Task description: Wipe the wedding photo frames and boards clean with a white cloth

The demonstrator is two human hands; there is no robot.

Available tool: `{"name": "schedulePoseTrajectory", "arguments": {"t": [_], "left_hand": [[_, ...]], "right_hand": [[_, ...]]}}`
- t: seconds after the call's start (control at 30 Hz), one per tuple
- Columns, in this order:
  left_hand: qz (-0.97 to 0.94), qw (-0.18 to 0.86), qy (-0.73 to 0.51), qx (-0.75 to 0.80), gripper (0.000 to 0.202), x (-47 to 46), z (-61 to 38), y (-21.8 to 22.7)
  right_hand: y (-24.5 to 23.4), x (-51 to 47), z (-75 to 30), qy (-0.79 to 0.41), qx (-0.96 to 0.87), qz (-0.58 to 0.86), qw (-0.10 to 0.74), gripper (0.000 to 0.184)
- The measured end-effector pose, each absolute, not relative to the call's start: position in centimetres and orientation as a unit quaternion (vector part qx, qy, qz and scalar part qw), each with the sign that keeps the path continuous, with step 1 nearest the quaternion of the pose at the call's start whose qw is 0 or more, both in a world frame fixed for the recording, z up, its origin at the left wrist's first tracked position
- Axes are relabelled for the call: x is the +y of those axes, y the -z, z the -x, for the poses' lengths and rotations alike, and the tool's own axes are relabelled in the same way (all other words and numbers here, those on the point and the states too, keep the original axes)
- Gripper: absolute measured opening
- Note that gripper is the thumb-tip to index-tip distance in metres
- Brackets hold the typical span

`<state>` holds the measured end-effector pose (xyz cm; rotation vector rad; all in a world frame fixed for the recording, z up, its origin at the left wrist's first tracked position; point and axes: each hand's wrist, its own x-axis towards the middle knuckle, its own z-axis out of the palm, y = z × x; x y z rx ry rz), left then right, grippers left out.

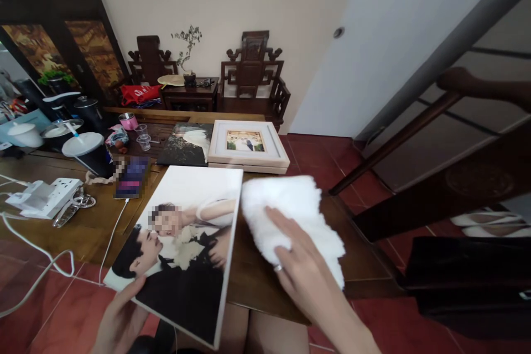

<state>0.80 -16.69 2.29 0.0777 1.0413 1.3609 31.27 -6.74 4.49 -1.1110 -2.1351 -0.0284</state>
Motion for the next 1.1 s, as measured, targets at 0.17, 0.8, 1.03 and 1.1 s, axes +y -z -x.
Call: {"name": "schedulePoseTrajectory", "arguments": {"t": [0.17,0.8,1.03,1.1], "left_hand": [[-0.042,0.647,-0.637,0.418,0.032,-14.6,1.2,-2.4],[-0.265,0.654,-0.614,0.353,0.024,2.6,3.4,-11.7],[-0.061,0.643,-0.598,0.475,0.019,9.7,4.3,-3.8],[-0.059,0.627,-0.612,0.478,0.019,10.8,3.9,-3.7]], "right_hand": [[-6.6,-8.1,-28.6,0.041,-0.911,0.323,0.253,0.021],[-13.3,8.5,-15.9,0.023,-0.886,0.315,0.34,0.068],[-13.5,10.5,-16.7,-0.007,-0.856,0.342,0.387,0.072],[-13.4,10.5,-17.0,-0.011,-0.854,0.343,0.39,0.073]]}}
